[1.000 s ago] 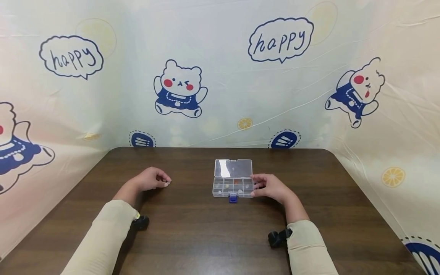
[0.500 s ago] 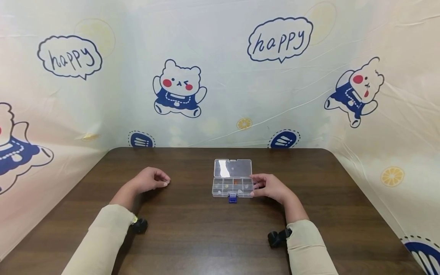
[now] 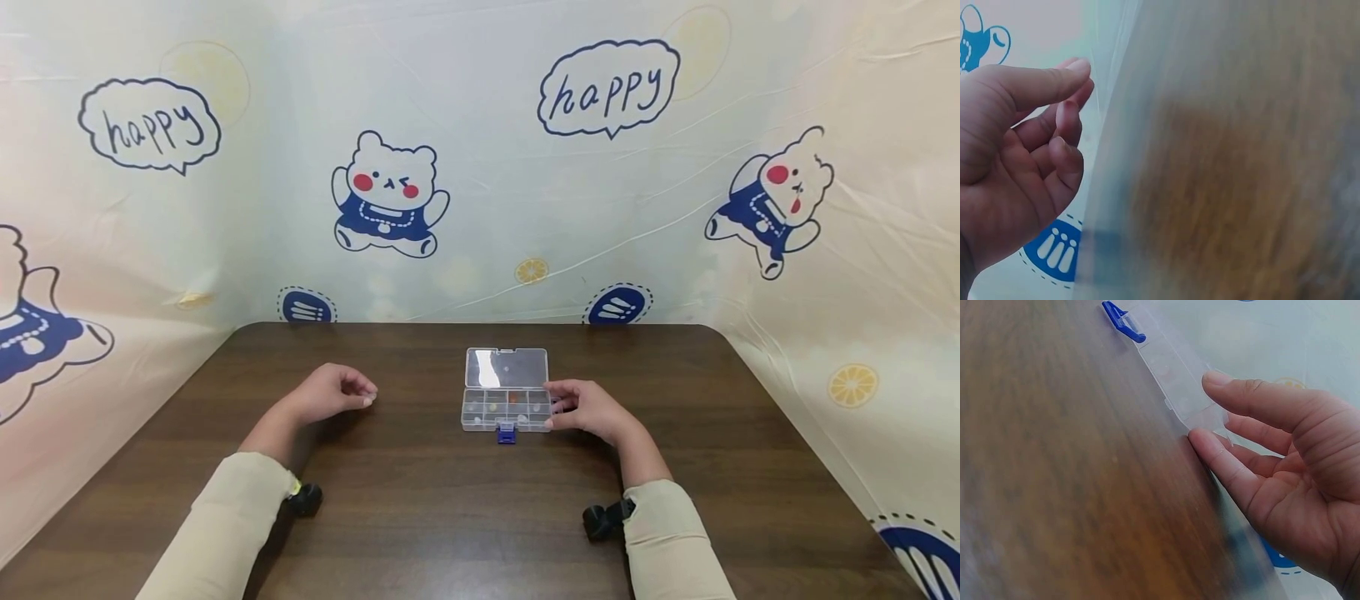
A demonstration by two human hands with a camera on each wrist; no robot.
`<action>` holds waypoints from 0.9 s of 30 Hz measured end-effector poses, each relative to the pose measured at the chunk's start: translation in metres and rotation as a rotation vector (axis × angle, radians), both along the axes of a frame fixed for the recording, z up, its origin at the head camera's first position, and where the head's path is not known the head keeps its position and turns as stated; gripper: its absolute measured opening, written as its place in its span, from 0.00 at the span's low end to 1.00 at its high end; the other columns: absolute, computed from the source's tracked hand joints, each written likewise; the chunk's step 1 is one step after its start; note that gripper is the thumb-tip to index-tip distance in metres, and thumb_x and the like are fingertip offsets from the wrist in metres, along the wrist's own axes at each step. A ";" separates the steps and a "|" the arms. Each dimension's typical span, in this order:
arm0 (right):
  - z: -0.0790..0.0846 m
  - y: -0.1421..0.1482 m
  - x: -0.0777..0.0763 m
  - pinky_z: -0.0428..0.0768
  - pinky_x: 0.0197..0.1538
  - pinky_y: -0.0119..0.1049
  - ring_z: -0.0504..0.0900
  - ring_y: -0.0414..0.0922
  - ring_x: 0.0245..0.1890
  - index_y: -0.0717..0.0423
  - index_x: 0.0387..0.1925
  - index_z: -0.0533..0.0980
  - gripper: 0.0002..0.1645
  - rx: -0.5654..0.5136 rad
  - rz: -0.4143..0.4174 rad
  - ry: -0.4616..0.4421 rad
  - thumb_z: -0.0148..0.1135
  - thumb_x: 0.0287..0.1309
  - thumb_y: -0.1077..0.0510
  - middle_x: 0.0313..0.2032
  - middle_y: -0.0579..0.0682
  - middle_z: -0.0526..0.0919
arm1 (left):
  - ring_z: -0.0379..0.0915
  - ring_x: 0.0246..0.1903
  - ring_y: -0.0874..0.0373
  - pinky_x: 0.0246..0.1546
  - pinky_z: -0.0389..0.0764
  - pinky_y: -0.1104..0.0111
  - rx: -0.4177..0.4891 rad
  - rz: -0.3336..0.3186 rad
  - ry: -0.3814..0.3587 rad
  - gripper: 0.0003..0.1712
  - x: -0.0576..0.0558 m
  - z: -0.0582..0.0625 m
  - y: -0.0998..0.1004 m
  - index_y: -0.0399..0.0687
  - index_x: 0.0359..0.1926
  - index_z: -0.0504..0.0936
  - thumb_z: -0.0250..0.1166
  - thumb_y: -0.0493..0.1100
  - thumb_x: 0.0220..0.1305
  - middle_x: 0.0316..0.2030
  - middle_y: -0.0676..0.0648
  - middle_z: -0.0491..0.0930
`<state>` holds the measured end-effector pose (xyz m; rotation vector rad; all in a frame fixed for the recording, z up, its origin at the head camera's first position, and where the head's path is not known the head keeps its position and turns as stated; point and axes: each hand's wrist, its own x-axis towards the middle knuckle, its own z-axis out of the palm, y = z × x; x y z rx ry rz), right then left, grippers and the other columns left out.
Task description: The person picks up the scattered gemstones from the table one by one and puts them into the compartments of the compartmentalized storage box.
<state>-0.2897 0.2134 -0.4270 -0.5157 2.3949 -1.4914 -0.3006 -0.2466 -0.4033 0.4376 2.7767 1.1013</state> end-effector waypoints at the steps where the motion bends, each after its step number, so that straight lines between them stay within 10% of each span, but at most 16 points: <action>1: 0.000 0.000 0.000 0.80 0.45 0.34 0.78 0.51 0.46 0.66 0.65 0.67 0.42 0.000 -0.001 -0.001 0.75 0.50 0.62 0.53 0.62 0.78 | 0.75 0.35 0.56 0.41 0.79 0.63 0.005 -0.001 0.001 0.06 0.000 0.001 0.001 0.47 0.39 0.87 0.71 0.39 0.59 0.34 0.52 0.83; 27: 0.000 -0.002 0.001 0.80 0.45 0.34 0.78 0.51 0.46 0.67 0.64 0.68 0.40 0.008 -0.004 0.004 0.74 0.51 0.62 0.54 0.63 0.77 | 0.75 0.32 0.56 0.37 0.80 0.64 0.035 -0.104 0.046 0.07 0.015 0.023 0.043 0.41 0.40 0.86 0.70 0.36 0.59 0.33 0.52 0.83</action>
